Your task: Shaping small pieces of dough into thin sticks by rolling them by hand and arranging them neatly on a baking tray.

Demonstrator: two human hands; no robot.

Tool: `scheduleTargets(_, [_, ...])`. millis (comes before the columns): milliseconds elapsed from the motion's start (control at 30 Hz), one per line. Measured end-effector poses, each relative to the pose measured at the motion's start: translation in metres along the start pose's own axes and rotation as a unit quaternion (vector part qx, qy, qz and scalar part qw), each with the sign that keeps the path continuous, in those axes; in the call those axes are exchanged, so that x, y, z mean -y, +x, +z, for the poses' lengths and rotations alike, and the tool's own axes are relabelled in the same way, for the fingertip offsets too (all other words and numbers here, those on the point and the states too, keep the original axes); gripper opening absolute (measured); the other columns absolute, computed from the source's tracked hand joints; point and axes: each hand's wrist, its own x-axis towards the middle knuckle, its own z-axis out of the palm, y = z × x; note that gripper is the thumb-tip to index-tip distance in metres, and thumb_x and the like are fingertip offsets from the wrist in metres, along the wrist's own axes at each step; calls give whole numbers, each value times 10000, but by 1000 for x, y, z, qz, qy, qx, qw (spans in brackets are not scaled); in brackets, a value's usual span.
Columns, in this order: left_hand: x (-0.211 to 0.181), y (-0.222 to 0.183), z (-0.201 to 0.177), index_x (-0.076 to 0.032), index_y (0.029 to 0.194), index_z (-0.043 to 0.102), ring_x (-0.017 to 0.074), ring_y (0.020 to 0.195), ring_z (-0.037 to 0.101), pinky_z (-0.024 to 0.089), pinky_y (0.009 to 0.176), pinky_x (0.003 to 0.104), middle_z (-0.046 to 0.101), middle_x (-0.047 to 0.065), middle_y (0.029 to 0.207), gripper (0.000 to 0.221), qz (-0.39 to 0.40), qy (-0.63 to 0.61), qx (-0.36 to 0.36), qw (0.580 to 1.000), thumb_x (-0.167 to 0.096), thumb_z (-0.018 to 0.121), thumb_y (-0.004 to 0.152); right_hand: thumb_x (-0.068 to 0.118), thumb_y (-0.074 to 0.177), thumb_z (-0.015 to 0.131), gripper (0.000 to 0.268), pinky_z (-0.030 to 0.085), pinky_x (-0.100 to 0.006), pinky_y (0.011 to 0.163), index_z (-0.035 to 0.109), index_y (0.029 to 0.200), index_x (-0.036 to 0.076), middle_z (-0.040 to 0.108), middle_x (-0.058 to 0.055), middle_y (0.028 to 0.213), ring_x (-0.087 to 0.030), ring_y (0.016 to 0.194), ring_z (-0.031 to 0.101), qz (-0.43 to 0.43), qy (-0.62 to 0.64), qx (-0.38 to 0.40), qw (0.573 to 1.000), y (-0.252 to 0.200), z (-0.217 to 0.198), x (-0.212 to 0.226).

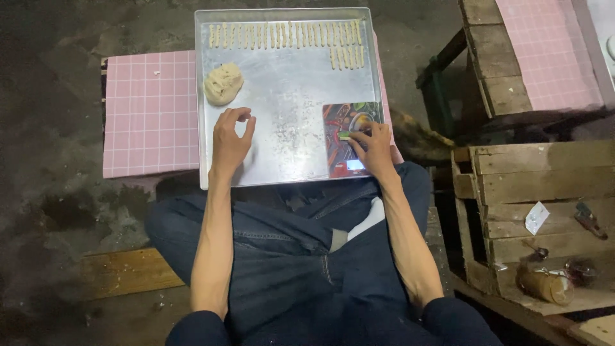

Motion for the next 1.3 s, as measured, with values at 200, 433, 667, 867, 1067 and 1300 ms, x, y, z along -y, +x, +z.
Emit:
scheduleTargets(200, [10,1,4,-32,1160,688,286,983,695,540,914,435,679,108,960,159,23,13,-10,1000,-141,674,1046,215,935,787,59,474,-377,886,780,978,175,706,-41,999,-269,1010,621,-127,61,-12,990,22,30,19])
scheduleTargets(433, [25,0,4,-49,1156,685,278,976,690,531,935,437,676,101,951,166,12,16,-23,1000,-176,671,1051,129,955,697,55,467,-386,780,749,970,135,677,-49,891,-276,918,603,-199,115,19,973,54,42,113])
scheduleTargets(667, [24,2,5,-69,1155,688,254,989,686,519,944,424,683,81,969,172,-11,11,-20,1000,-195,678,1038,124,1018,575,299,489,-422,941,678,1264,-11,651,-213,1242,-364,1197,605,-41,47,72,995,22,56,142])
scheduleTargets(867, [15,1,0,-56,1169,686,258,1001,679,510,933,410,679,91,973,191,-12,10,-7,1000,-206,659,1053,366,1117,314,692,126,-537,1252,293,1525,-191,262,-426,1579,-491,1526,211,83,80,283,952,27,35,201])
scheduleTargets(1067, [11,3,-7,-51,1170,686,263,998,680,510,923,412,685,100,975,192,-21,-1,-12,1000,-198,660,1049,599,1080,111,874,-92,-508,1275,121,1618,-90,37,-306,1696,-388,1594,-34,122,12,341,932,60,78,184])
scheduleTargets(1300, [17,6,-8,-55,1166,694,247,986,680,513,897,398,688,90,963,203,-17,3,-9,1000,-207,682,1032,595,1103,142,833,-106,-489,1278,172,1641,-40,74,-246,1719,-328,1605,-4,76,-66,234,967,137,136,140])
